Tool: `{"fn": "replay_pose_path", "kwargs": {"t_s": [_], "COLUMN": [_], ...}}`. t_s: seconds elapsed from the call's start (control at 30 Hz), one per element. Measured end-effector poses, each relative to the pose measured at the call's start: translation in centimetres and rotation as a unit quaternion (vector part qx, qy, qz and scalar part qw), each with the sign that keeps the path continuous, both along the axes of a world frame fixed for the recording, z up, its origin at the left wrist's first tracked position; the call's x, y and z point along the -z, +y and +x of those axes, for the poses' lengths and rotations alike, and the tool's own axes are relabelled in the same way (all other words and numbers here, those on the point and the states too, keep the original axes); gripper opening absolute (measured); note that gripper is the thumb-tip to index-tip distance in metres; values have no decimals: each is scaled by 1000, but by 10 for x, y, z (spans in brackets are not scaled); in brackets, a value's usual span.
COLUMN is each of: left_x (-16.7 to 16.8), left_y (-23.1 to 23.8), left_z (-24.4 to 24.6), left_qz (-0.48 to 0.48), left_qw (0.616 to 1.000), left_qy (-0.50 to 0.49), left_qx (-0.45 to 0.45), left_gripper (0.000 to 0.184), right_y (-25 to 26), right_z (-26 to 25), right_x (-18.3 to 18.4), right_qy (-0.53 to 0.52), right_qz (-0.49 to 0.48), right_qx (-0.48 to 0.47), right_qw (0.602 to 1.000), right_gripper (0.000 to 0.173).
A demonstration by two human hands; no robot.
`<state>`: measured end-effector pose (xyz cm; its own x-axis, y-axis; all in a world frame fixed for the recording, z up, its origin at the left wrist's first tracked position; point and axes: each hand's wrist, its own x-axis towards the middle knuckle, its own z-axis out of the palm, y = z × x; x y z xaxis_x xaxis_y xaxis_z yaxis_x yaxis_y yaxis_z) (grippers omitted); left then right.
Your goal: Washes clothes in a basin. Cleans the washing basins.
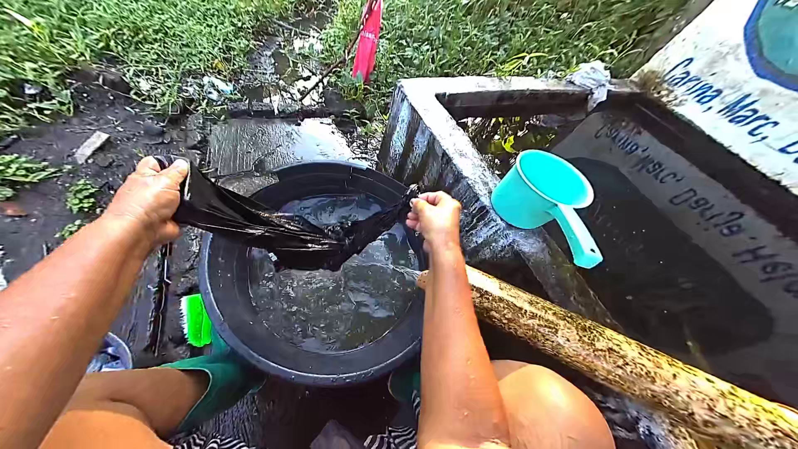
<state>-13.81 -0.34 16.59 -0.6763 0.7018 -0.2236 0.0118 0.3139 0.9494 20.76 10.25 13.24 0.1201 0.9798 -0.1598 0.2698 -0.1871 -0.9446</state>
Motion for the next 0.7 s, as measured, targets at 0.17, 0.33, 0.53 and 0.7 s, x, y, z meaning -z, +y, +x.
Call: {"fn": "replay_pose_path", "kwargs": {"t_s": [0.17, 0.33, 0.53, 0.7], "left_x": [50, 115, 123, 163], "left_y": [-12, -5, 15, 35], "left_z": [-28, -34, 8, 43], "left_qz": [-281, -369, -292, -267], "left_qw": [901, 790, 810, 816], "left_qy": [234, 344, 338, 275], "left_qx": [232, 349, 380, 434], "left_gripper": [33, 47, 30, 20], "right_y": [21, 35, 60, 60], "right_z": [17, 15, -10, -68], "right_x": [-42, -94, -90, -5], "right_qy": [-381, -550, -536, -425], "right_qz": [-60, -26, 21, -34], "right_qx": [-157, -198, -283, -447], "right_qw": [909, 811, 795, 786], "right_gripper": [26, 27, 27, 23]}}
